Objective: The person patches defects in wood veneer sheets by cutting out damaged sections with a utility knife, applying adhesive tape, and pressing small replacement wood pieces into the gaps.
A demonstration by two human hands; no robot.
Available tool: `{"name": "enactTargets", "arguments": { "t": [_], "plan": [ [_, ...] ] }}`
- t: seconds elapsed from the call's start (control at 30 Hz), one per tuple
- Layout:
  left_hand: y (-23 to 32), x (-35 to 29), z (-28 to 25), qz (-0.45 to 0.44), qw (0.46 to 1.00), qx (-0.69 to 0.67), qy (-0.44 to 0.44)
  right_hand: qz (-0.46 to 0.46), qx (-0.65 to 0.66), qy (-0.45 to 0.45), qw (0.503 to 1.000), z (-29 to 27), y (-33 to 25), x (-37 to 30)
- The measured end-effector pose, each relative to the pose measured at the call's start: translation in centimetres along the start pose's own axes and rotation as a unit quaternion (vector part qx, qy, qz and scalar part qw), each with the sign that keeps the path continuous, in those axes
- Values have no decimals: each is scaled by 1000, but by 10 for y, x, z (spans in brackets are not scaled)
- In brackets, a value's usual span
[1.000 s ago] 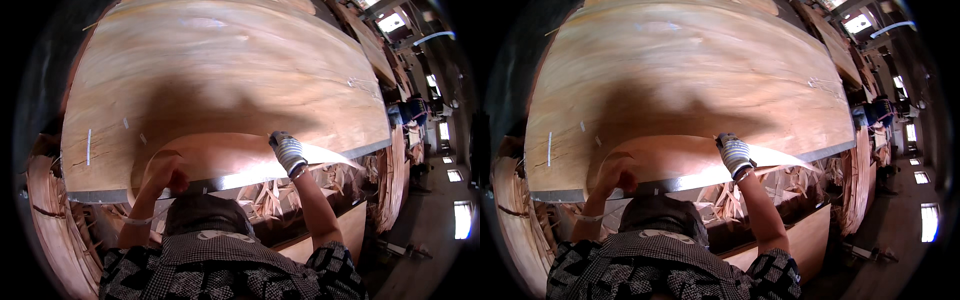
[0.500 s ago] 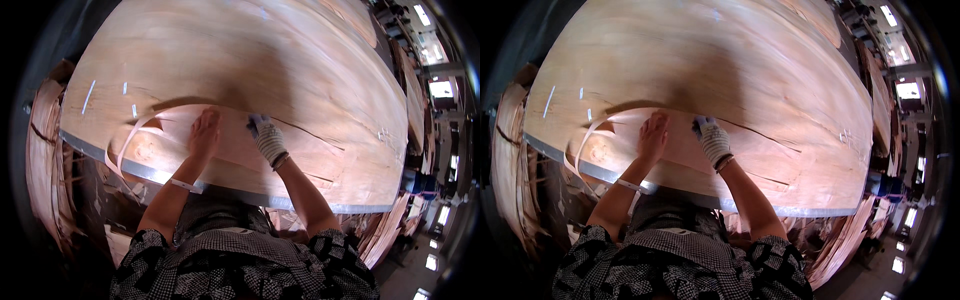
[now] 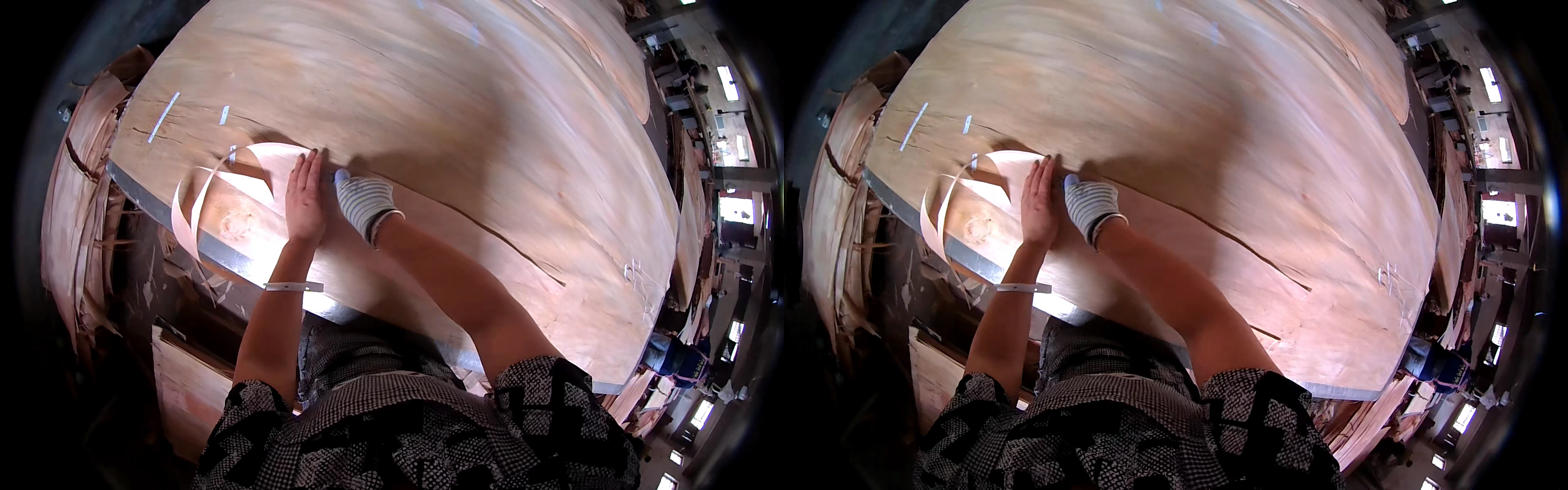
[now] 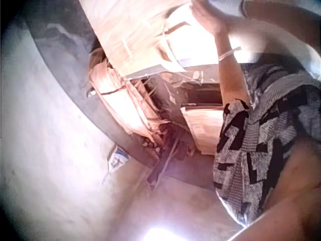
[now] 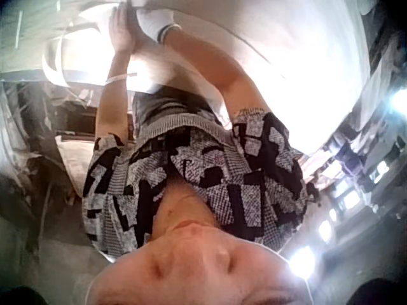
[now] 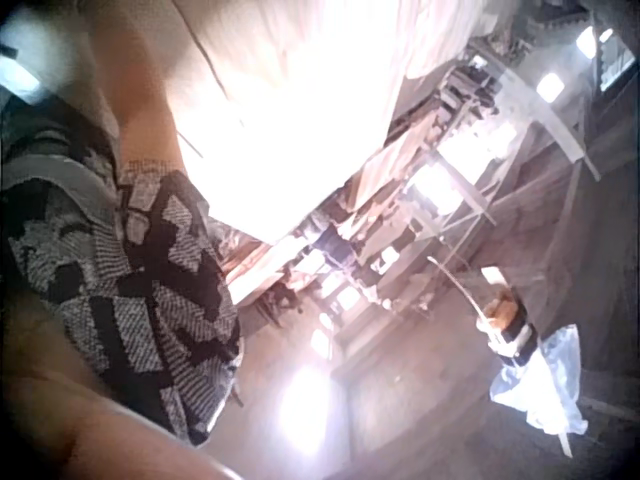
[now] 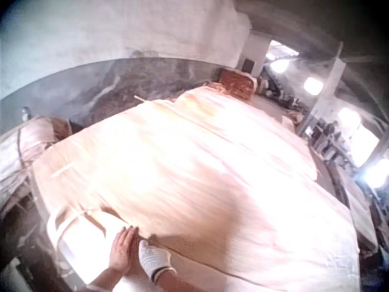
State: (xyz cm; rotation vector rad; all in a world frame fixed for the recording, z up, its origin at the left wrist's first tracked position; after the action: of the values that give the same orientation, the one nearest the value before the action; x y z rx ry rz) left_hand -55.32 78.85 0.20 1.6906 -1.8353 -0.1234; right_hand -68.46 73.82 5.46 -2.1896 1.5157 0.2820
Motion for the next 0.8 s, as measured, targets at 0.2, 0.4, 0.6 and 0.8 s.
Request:
{"name": "enactTargets", "arguments": {
  "t": [0.2, 0.4, 0.6, 0.8],
  "plan": [
    [17, 4, 2, -31, 998, 46, -35, -5, -72, -126, 989, 26, 97, -82],
    [26, 2, 9, -52, 995, 66, -57, -13, -303, -44, 952, -5, 276, -176],
    [22, 3, 9, -65, 995, 49, -64, -94, -39, 69, 992, -29, 224, -127],
    [22, 5, 3, -83, 994, 40, -60, -183, -107, -28, 977, -7, 57, 25]
  ]
}}
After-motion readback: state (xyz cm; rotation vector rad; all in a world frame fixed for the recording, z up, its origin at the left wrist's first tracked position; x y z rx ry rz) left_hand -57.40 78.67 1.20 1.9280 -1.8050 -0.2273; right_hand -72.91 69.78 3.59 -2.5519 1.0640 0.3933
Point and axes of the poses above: each hand's wrist, its own x-axis towards the middle knuckle, its own z-axis out of the palm, y = z × x, the point moved 1 cm from there along x, towards the middle knuckle, and after that the axes turned 10 degrees about z, right-handed, at the moved point
